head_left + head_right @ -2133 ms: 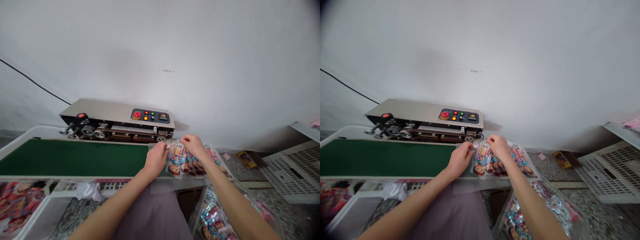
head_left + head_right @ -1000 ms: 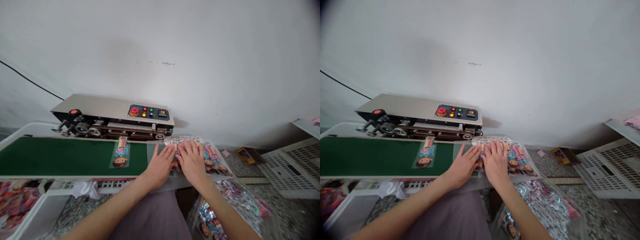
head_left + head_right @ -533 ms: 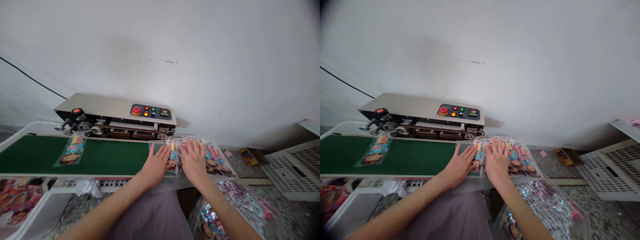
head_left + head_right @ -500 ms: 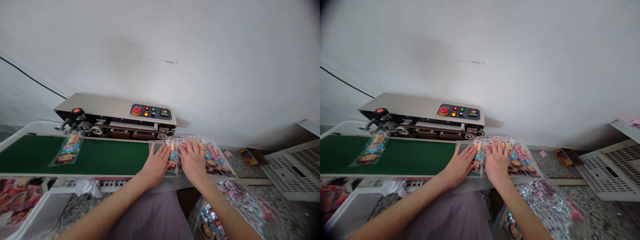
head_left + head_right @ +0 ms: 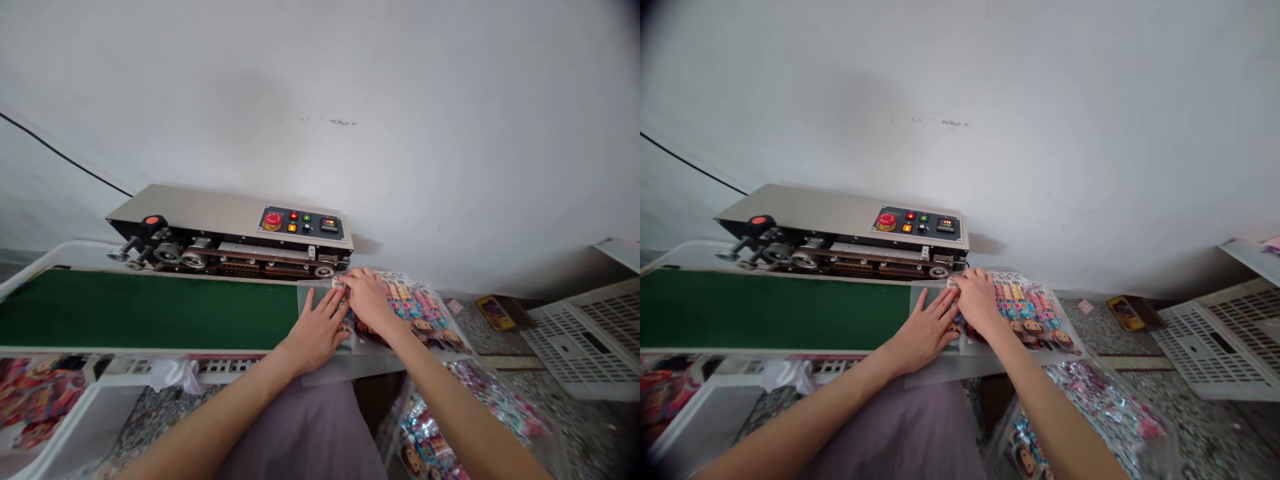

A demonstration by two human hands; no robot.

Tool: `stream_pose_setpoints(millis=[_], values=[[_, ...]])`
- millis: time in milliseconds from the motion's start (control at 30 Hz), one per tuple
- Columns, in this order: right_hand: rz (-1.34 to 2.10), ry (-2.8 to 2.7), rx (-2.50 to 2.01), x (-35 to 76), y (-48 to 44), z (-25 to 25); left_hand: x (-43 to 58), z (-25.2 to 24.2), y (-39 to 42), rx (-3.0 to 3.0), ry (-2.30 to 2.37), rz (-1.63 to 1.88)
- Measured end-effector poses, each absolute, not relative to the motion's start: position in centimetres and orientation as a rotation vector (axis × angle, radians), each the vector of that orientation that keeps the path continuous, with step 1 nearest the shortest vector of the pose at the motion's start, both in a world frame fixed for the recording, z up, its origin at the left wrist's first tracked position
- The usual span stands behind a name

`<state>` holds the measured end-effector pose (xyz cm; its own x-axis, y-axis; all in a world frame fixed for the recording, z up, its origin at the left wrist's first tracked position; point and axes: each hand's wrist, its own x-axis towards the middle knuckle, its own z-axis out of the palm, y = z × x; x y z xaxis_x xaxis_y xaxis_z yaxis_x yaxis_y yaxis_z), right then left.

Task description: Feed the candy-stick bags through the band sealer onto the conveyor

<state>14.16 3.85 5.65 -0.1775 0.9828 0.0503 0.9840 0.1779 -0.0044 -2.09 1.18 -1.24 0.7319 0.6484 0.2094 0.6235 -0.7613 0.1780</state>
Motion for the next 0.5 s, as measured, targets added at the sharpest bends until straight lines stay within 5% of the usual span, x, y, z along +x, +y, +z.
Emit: stream_pose_setpoints(millis=[500], values=[[-0.315,-2.440,-2.008,15.7,-0.5,5.3,-4.3,-1.0,0.8,2.815,1.284,0.413]])
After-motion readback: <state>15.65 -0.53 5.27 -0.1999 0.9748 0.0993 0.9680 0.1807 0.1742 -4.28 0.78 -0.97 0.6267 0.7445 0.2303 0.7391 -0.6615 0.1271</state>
